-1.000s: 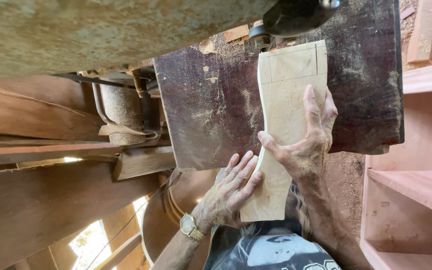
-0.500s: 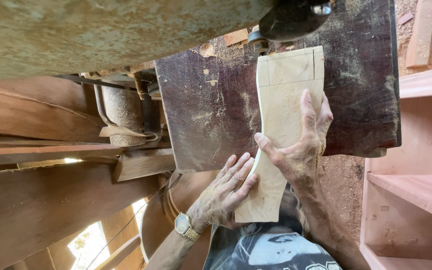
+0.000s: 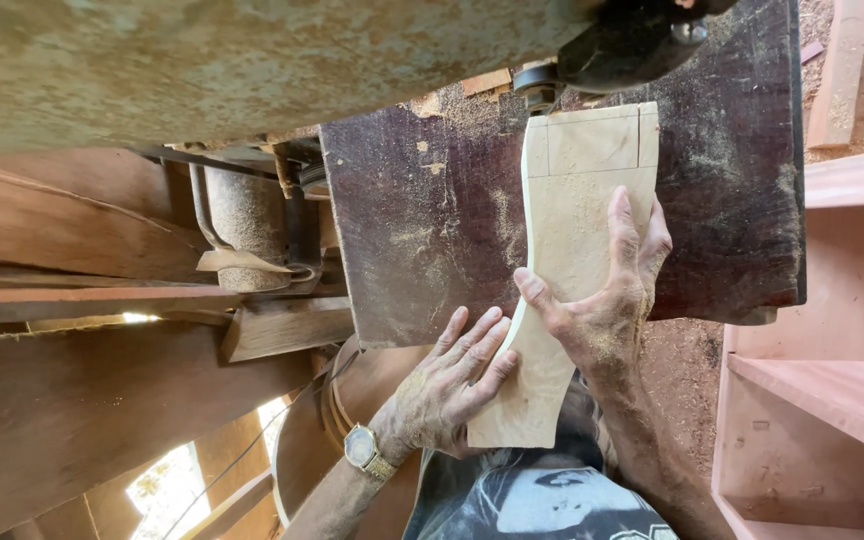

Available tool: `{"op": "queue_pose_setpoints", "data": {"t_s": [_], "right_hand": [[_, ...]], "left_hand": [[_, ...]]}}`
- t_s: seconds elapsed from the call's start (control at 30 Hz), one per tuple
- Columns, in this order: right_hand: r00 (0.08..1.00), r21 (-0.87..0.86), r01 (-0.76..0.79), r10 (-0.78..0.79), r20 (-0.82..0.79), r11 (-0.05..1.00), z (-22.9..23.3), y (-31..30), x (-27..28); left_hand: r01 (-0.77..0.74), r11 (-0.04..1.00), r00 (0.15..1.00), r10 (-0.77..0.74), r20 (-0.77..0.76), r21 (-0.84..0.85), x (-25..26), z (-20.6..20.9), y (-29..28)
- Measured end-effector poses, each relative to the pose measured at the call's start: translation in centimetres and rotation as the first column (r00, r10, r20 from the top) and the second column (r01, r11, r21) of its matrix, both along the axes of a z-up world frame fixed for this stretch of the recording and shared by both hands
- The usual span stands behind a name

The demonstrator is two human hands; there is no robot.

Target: The person uses a bandsaw to cut a piece of wood along a marked line. They guide the wood through the blade with both hands, then pick up another piece of wood and repeat the cutting process.

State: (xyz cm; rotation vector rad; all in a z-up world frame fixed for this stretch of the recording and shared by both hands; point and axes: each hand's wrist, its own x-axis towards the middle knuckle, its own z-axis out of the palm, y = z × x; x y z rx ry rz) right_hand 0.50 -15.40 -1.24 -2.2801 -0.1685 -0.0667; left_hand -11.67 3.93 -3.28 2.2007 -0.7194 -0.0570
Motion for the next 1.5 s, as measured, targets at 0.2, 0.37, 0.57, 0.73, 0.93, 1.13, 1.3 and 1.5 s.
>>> {"op": "queue_pose_setpoints", "data": {"t_s": [0.2,0.37,0.57,0.73,0.93,1.13,1.3,1.5], "right_hand": [[1.0,-0.01,-0.003,0.003,-0.005,1.0,0.4,0.1,0.0],[1.0,-0.001,0.0,0.0,-0.006,1.0,0.2,0.2,0.2],[1.0,-0.004,0.015,-0.015,-0.017,1.0,0.0,0.1,0.3],[1.0,-0.02,0.019,-0.02,-0.007,1.0,-0.3,-0.1,0.3],[1.0,-0.026,0.013,-0.013,0.01,1.0,-0.2,-0.4,0.6],[1.0,-0.055,-0.001,0.002,0.015,0.998,0.5,-0.5,0.4],[1.0,-0.071,-0.002,0.002,0.003,0.997,0.6,-0.5,0.3],[0.999,-0.043,0.018,-0.019,-0.032,0.999,-0.5,-0.8,0.4]], "left_hand": [[0.035,0.999,0.999,-0.035,-0.035,0.004,0.3,0.3,0.2],[0.023,1.0,1.0,-0.023,-0.007,0.014,0.2,-0.1,0.2],[0.015,1.0,1.0,-0.015,-0.014,0.025,0.4,0.2,0.0],[0.016,1.0,1.0,-0.015,-0.019,0.014,0.5,0.5,-0.3],[0.013,0.999,0.998,-0.01,-0.057,0.048,0.9,1.3,-0.9],[-0.025,0.999,0.999,0.026,-0.032,0.03,0.4,1.1,-1.3],[-0.009,1.0,0.997,0.01,-0.071,0.013,0.5,1.0,-1.4],[-0.005,1.0,0.999,0.006,-0.048,0.025,0.6,1.0,-1.4]]}}
